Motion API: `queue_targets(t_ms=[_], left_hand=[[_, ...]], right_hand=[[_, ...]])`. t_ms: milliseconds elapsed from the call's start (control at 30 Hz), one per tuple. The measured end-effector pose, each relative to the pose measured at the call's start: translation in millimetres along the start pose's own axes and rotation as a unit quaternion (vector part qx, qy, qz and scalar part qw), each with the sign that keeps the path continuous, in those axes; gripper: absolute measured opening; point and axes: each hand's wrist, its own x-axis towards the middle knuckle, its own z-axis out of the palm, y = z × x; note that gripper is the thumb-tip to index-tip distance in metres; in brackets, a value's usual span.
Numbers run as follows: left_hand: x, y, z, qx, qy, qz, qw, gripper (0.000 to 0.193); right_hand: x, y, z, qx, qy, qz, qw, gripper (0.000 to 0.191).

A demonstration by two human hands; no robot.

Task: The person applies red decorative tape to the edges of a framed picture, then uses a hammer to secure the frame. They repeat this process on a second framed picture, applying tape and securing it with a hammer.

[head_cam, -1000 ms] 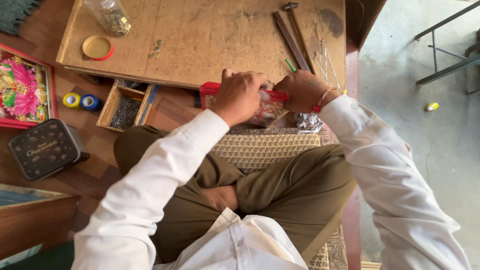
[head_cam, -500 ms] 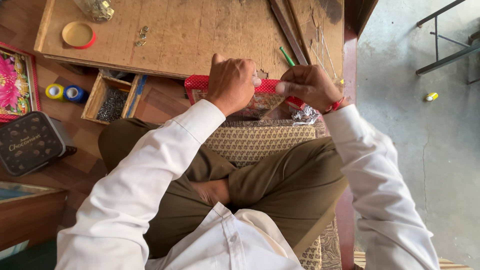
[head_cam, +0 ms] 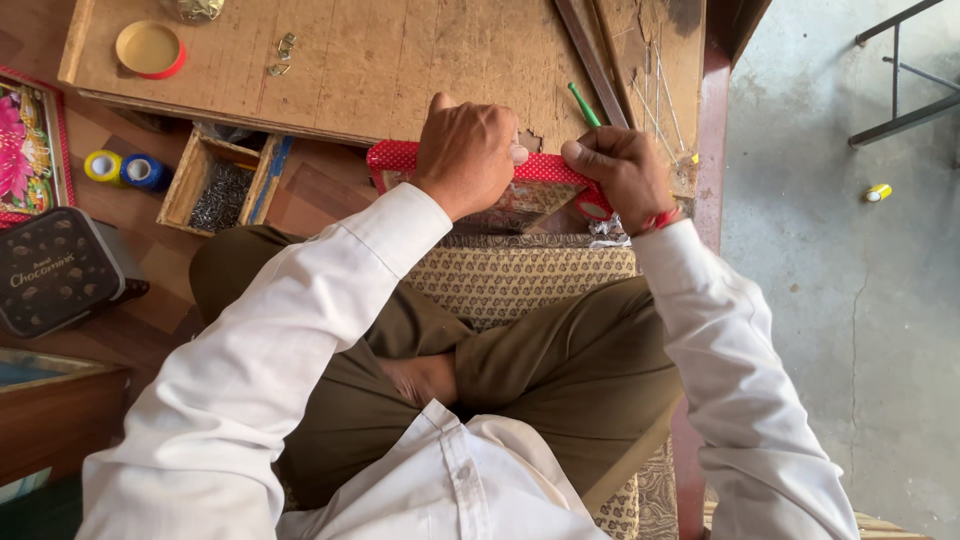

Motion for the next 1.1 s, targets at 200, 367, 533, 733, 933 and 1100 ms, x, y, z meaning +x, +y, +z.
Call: queue_targets(t_ms=[200,367,533,733,933,1100], left_hand=[[1.7,-2.0,-3.8,-0.022,-0.01,-0.002,1.0,0.033],[1.8,-0.3,-5.5,-0.048,-0.029,-0.012,0.998,0.025],[3.8,-34.1,-34.5,-0.078,0.197,0.221,0.952,0.038],[-62.9,-91.5,-74.9,-0.307,-0.056,-0.199,0.929,0.041],[-83.7,-101.2,-63.5,-0.478,0.077,-0.183,0.855,0.02],[-77.6,-94.3,-53.2,-0.549,0.165,-0.248,0.781,0.009]], right_hand=[[-43.7,-18.2,50.1,-0.343,0.215,-0.389,0.828,0.024],[-56.5,-26.5,86.9,-0.353,0.236,-0.418,0.803,0.034],[-49.5,-35.4,89.4,-0.334,0.245,-0.406,0.815,0.027],[-41.9,-34.7,89.0,-0.34,0.248,-0.381,0.824,0.023],[-30.7,-35.0,94.6,-0.343,0.237,-0.369,0.831,0.021],[-32.2,-31.2,103.3,-0.362,0.245,-0.352,0.828,0.018]])
